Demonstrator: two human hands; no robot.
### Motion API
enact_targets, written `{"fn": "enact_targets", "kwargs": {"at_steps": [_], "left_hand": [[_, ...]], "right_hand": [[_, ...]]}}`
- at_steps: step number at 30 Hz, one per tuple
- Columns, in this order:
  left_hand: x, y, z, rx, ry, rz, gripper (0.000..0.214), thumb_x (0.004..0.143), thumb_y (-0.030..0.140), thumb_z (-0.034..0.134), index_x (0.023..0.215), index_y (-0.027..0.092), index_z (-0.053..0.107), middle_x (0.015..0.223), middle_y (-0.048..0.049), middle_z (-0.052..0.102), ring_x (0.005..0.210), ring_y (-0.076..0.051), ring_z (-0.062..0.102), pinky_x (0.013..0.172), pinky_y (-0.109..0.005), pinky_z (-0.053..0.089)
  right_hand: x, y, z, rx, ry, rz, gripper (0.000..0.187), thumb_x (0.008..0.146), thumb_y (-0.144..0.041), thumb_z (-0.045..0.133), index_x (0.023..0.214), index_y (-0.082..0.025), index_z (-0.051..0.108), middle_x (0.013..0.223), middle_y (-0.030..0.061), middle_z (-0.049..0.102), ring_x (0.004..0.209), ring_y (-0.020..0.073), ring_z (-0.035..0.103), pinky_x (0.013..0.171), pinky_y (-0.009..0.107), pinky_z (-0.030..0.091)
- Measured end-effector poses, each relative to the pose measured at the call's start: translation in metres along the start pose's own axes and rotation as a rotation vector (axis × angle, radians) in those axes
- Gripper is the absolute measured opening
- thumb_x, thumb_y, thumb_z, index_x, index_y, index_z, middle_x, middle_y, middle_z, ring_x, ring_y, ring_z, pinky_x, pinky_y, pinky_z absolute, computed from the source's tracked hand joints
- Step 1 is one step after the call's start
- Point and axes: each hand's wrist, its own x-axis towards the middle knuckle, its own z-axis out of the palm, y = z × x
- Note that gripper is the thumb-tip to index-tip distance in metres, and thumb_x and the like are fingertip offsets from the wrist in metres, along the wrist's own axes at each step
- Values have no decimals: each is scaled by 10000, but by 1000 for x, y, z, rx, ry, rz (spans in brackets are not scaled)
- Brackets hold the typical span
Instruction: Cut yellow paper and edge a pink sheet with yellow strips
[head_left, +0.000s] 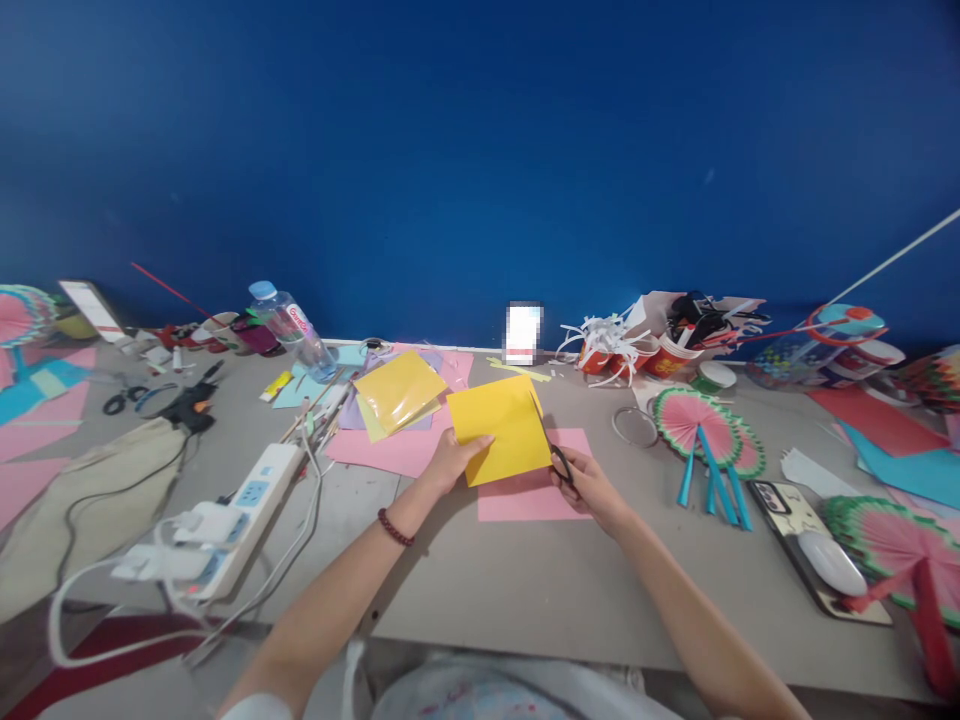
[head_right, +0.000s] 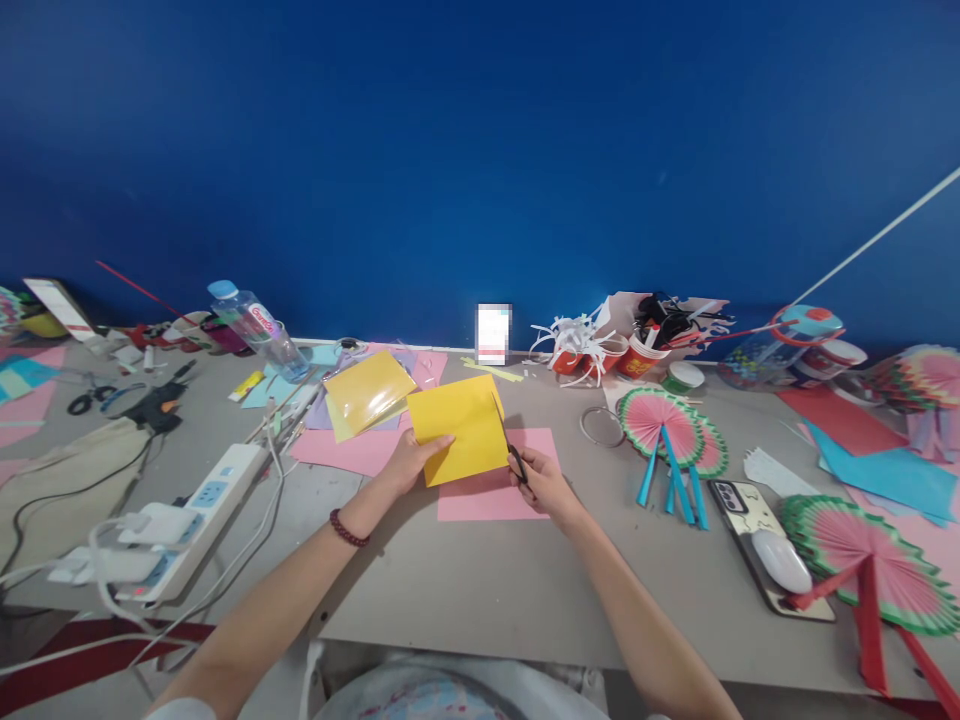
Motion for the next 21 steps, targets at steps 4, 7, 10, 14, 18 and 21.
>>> {"fn": "enact_targets", "kwargs": {"at_steps": [4,7,10,14,18,21], "left_hand": [[0,-1,0,3,3,3,532,664,341,799,1136,151,642,1200,-149,647,1071,-309,634,894,-440,527],[0,-1,-1,-2,0,1,544,658,334,805,1140,145,638,1196,-147,650,1050,-306,643,897,-448,524],[0,1,0,-9,-8,-8,530,659,335,803,1129,148,643,1186,-141,657,1043,-302,646,897,-446,524],[-1,2,0,-11,-14,-13,532,670,337,797,1139,146,635,1191,-143,654,1068,-301,635,900,-432,524],[1,1,0,-17,-3,-2,548,667,332,799,1156,154,626,1212,-145,642,1072,-302,633,901,-434,524],[1,0,-1,-16,-15,-14,540,675,345,791,1154,154,630,1211,-149,641,1066,-303,636,895,-442,525]], "right_hand": [[-1,-1,1,-5,12,-10,479,645,-616,702,753,-198,493,534,-76,496,317,2,255,310,149,116],[-1,-2,2,-7,21,-12,478,640,-613,708,746,-195,502,537,-74,498,317,2,258,304,149,115],[-2,-2,2,-18,34,-11,476,638,-613,709,742,-195,505,535,-72,502,317,5,257,300,150,117],[-1,-1,1,-31,38,-11,467,644,-608,704,745,-196,508,522,-77,491,311,6,234,293,153,107],[0,0,0,-32,29,-15,458,652,-602,700,738,-196,505,516,-80,491,304,3,227,293,151,108],[-1,-1,1,-20,27,-7,468,634,-600,712,741,-197,500,520,-76,510,300,3,252,297,149,122]]}}
